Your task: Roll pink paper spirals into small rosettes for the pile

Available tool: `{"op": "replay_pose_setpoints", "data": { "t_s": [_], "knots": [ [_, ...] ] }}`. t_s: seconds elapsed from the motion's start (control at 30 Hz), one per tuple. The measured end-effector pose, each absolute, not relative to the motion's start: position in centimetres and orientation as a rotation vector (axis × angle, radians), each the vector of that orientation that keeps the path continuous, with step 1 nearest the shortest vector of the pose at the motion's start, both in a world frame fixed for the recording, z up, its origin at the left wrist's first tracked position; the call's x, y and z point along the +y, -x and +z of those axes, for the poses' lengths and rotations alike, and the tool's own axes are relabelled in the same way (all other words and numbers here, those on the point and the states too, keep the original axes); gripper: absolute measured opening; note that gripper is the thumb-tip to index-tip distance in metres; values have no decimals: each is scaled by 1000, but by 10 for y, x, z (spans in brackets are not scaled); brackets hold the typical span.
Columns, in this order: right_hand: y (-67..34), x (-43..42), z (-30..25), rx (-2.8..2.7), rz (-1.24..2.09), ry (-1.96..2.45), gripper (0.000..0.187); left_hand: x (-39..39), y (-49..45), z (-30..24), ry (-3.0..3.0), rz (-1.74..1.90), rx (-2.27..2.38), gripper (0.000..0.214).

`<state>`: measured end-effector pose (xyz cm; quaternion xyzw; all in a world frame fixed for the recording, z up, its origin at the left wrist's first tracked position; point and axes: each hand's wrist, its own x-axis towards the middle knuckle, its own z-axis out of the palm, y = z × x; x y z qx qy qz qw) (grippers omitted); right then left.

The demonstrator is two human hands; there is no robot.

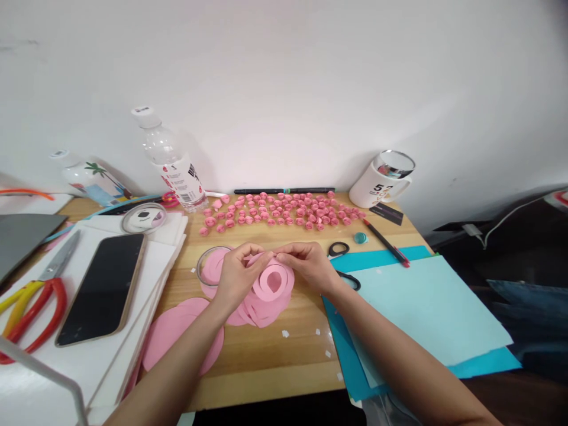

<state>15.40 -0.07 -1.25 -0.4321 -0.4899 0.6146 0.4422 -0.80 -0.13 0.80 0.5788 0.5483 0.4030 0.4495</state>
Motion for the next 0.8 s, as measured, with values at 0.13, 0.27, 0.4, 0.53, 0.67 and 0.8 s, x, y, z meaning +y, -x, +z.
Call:
{"op": "replay_pose_setpoints", "data": {
  "t_s": [0.13,0.27,0.4,0.53,0.67,0.8],
  "knots": [
    [-154,-1,-13,-1186,1527,1080,18,-2,8,9,-1438,1005,1353,23],
    [-154,0,-13,-1173,1509,1090,19,-2,7,10,-1415,1010,1332,22],
    [-154,0,-12,-1156,1530,1096,19,-2,8,10,-1424,1007,1324,20],
    [-153,0,-13,-1153,1526,1091,18,-3,8,9,-1456,1003,1313,20],
    [-154,0,-14,-1118,1535,1068,23,-2,9,9,-1436,1005,1299,21],
    [-154,0,-12,-1027,1567,1049,35,-1,9,8,-1410,995,1327,22]
  ]
}}
